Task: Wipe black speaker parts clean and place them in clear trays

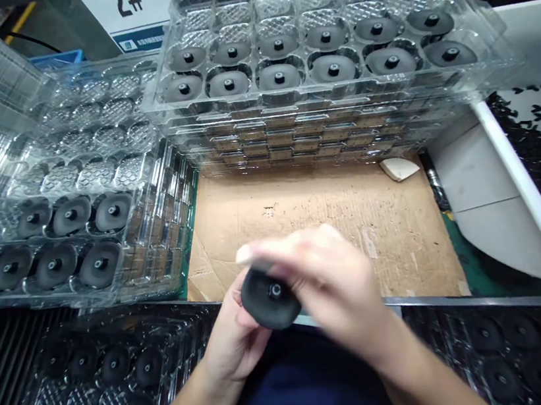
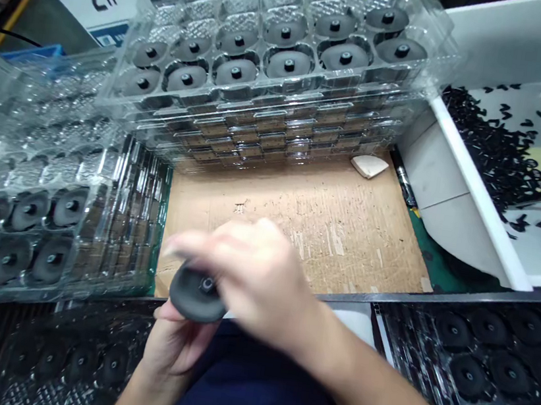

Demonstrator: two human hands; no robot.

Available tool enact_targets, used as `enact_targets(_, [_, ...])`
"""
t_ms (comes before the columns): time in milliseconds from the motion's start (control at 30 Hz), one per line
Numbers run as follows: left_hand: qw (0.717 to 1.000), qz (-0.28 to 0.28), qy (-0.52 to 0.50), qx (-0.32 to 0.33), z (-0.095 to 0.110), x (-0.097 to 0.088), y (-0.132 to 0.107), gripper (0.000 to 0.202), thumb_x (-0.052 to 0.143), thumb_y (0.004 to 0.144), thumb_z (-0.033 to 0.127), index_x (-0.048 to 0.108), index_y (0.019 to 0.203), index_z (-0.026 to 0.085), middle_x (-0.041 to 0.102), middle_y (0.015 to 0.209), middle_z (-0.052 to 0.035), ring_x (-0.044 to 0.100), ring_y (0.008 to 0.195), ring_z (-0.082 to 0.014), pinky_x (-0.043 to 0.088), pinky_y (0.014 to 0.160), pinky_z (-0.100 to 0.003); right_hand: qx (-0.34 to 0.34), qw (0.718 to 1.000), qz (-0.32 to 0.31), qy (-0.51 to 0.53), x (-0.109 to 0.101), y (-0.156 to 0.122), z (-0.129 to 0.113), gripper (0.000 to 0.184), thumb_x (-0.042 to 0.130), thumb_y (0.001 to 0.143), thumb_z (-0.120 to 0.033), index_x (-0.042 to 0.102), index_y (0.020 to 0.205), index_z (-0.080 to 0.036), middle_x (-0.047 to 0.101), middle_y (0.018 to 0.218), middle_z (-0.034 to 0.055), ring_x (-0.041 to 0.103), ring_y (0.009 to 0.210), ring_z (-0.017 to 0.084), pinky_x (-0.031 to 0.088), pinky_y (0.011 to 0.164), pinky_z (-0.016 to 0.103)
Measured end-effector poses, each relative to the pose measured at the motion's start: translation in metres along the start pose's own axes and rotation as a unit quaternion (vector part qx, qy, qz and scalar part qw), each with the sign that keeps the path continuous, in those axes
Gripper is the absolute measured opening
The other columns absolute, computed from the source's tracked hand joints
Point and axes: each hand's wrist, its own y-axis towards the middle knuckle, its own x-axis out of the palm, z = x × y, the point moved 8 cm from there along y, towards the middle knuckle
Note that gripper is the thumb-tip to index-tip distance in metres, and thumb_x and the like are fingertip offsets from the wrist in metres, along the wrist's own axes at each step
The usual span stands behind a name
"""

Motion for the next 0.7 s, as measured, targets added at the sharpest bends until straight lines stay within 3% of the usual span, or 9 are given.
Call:
enact_targets(67, [0.999,-0.015,-0.037,0.031,0.007,0.0,0.0,0.059,0.084,0.05,0.049,0.067,0.105,0.035,0.068,0.116,0.0019,0.063,0.106,-0.025,0.046,0.098,-0.034,0.147,0.989,0.0,-0.016,0.002,-0.014,0.047,0.025,0.046,0.094,-0.02,0.067,0.109,-0.022,0.071,0.093,0.0024,0.063,0.082,0.014,0.047,0.072,0.027])
enact_targets(133, [0.996,-0.029,-0.075,0.045,0.012,0.0,0.0,0.053,0.083,0.055,0.045,0.067,0.105,0.037,0.068,0.119,0.0007,0.066,0.101,-0.0223,0.048,0.095,-0.034,0.217,0.975,-0.024,-0.047,0.012,-0.037,0.079,0.024,0.05,0.092,-0.025,0.068,0.108,-0.023,0.071,0.091,0.0039,0.064,0.08,0.016,0.048,0.07,0.028])
enact_targets(300, [0.993,-0.025,-0.103,0.046,0.014,-0.004,0.002,0.051,0.084,0.054,0.04,0.069,0.103,0.034,0.072,0.11,0.0015,0.065,0.103,-0.0186,0.052,0.087,-0.023,0.218,0.972,-0.072,-0.049,0.043,-0.08,0.102,0.019,0.054,0.089,-0.024,0.072,0.095,-0.022,0.073,0.081,0.0039,0.066,0.072,0.017,0.048,0.064,0.028])
enact_targets(367, [0.993,-0.029,-0.103,0.044,0.013,-0.002,0.004,0.05,0.084,0.056,0.036,0.069,0.103,0.035,0.072,0.11,0.0029,0.066,0.101,-0.018,0.053,0.083,-0.022,0.232,0.97,-0.056,-0.048,0.036,-0.075,0.096,0.021,0.052,0.09,-0.024,0.071,0.098,-0.021,0.073,0.085,0.0044,0.066,0.071,0.016,0.049,0.061,0.027])
enact_targets(467, [0.994,-0.024,-0.1,0.047,0.014,0.001,0.005,0.051,0.085,0.055,0.034,0.069,0.103,0.036,0.072,0.109,0.0049,0.068,0.096,-0.0168,0.054,0.082,-0.02,0.241,0.969,0.025,-0.042,0.005,-0.047,0.066,0.024,0.049,0.093,-0.025,0.066,0.109,-0.021,0.071,0.099,0.0049,0.065,0.076,0.015,0.049,0.06,0.025])
enact_targets(533, [0.995,-0.012,-0.09,0.049,0.014,0.001,0.004,0.052,0.085,0.057,0.033,0.068,0.105,0.035,0.072,0.108,0.0046,0.067,0.096,-0.0149,0.053,0.081,-0.018,0.18,0.979,0.098,-0.02,-0.014,-0.025,0.031,0.022,0.052,0.091,-0.022,0.065,0.109,-0.019,0.071,0.1,0.0042,0.064,0.078,0.014,0.049,0.062,0.025])
enact_targets(567, [0.996,-0.01,-0.083,0.043,0.014,0.001,0.003,0.051,0.083,0.059,0.033,0.068,0.108,0.033,0.071,0.109,0.0038,0.066,0.098,-0.0147,0.051,0.082,-0.016,0.119,0.987,0.105,-0.013,-0.017,-0.015,0.01,0.022,0.052,0.091,-0.019,0.066,0.107,-0.016,0.071,0.097,0.005,0.064,0.077,0.014,0.048,0.064,0.025])
enact_targets(633, [0.997,-0.014,-0.069,0.029,0.013,0.001,0.003,0.046,0.078,0.066,0.035,0.067,0.111,0.031,0.07,0.112,0.0026,0.064,0.104,-0.0154,0.049,0.087,-0.017,0.017,0.998,0.065,0.001,-0.011,-0.006,-0.022,0.022,0.048,0.091,-0.014,0.065,0.105,-0.01,0.072,0.09,0.0066,0.063,0.075,0.015,0.048,0.068,0.028])
enact_targets(700, [0.997,-0.019,-0.066,0.031,0.013,-0.001,0.003,0.043,0.078,0.068,0.033,0.067,0.109,0.032,0.07,0.112,0.0036,0.065,0.104,-0.0172,0.05,0.091,-0.022,0.003,0.999,-0.035,0.025,0.006,-0.005,-0.03,0.022,0.048,0.09,-0.012,0.066,0.104,-0.01,0.071,0.085,0.0048,0.062,0.073,0.014,0.047,0.069,0.027])
